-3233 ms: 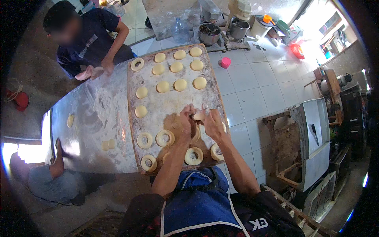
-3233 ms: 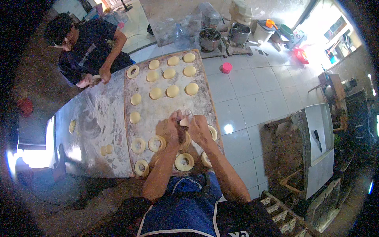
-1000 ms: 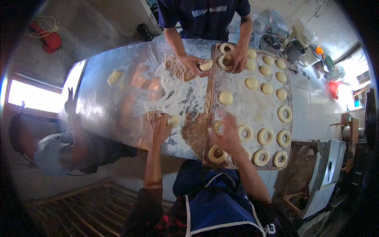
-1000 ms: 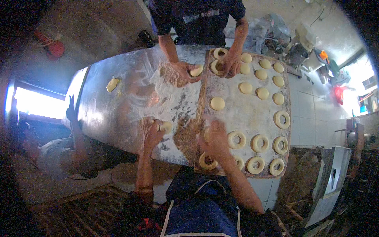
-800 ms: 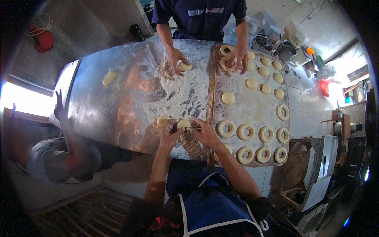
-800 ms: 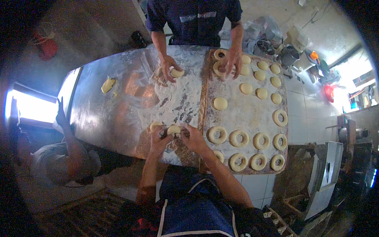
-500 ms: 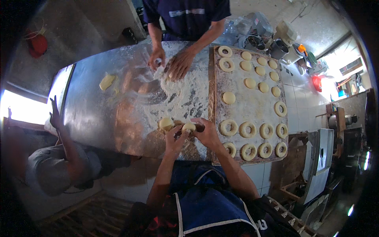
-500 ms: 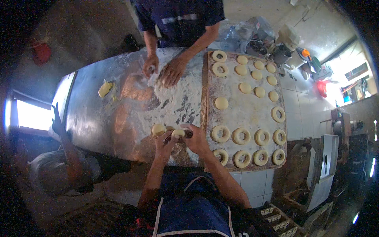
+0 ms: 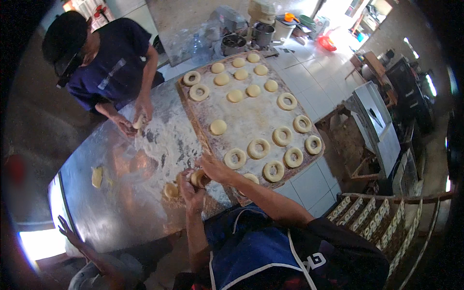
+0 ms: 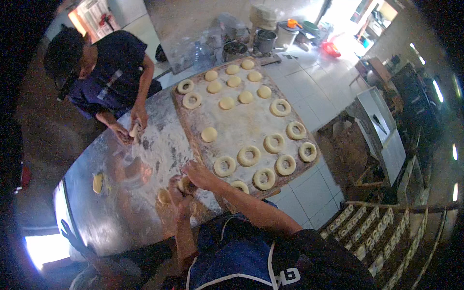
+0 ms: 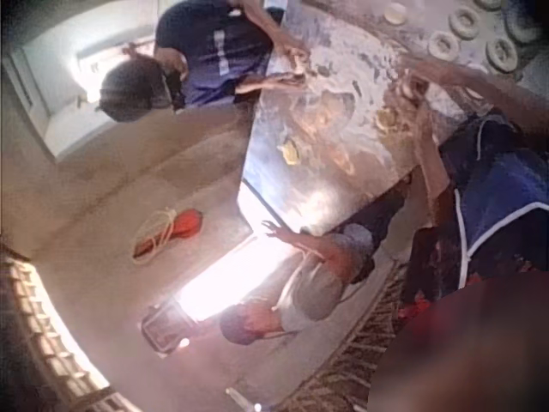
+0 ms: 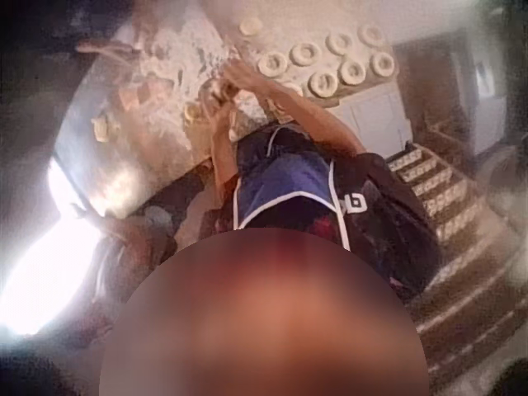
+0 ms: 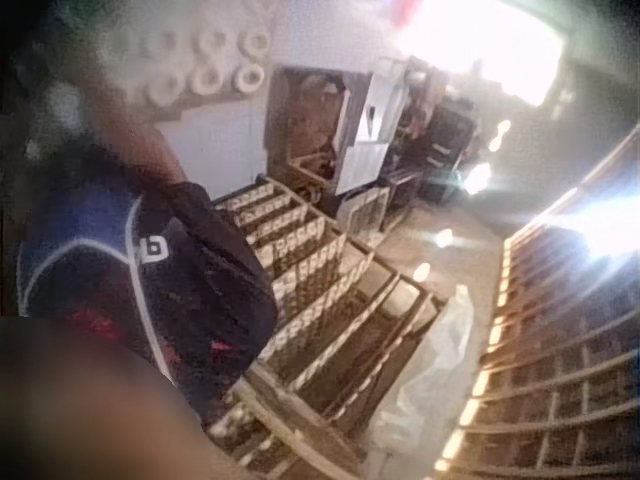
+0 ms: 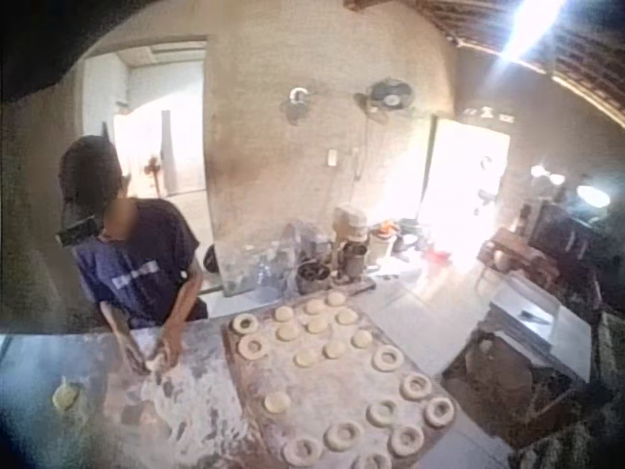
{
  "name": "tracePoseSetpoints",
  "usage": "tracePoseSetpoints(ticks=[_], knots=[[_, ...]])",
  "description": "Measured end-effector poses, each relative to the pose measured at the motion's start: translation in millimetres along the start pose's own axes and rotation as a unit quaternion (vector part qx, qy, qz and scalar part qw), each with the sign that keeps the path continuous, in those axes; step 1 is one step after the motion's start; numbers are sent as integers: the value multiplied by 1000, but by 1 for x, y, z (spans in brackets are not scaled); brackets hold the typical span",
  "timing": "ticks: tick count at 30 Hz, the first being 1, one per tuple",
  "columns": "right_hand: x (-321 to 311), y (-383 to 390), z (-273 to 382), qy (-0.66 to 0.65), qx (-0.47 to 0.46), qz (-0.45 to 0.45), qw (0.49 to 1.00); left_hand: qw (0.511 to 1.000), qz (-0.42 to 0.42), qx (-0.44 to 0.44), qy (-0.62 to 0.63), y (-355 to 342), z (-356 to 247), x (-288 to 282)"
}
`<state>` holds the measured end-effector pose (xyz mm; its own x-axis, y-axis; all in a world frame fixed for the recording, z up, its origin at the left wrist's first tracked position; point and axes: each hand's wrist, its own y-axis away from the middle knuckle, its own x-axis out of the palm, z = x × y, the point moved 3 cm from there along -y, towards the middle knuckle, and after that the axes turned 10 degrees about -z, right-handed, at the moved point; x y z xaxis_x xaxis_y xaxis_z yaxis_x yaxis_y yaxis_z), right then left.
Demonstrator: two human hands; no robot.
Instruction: The person shapes small dough balls into rings by hand and places them on a floured metal tray. A coworker also shapes dough nearby. The person continues forming rings and arranging them in rows on the tray.
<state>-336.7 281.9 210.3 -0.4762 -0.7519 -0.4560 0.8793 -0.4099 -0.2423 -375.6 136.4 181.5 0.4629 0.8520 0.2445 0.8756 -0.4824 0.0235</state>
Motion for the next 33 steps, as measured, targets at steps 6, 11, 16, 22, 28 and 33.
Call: tracePoseSetpoints(ticks=[6, 11, 16, 22, 28, 33], knots=[[-32, 0, -29, -245, 253, -9, 936, 994, -78, -64, 48, -38, 8, 49], [-68, -13, -36, 24, 164, -16, 986, 979, -191, -61, 32, -60, 41, 86], [-112, -6, -55, -90, 211, -42, 972, 970, -163, 80, -162, -65, 64, 122], [-161, -8, -66, -101, 135, -84, 982, 972, -224, -66, 7, -62, 79, 185], [-197, -6, -91, -91, 90, -50, 991, 977, -203, -40, -56, -72, 80, 225], [-216, -10, -119, -5, 178, 30, 984, 963, -155, 52, -216, -78, 91, 251]])
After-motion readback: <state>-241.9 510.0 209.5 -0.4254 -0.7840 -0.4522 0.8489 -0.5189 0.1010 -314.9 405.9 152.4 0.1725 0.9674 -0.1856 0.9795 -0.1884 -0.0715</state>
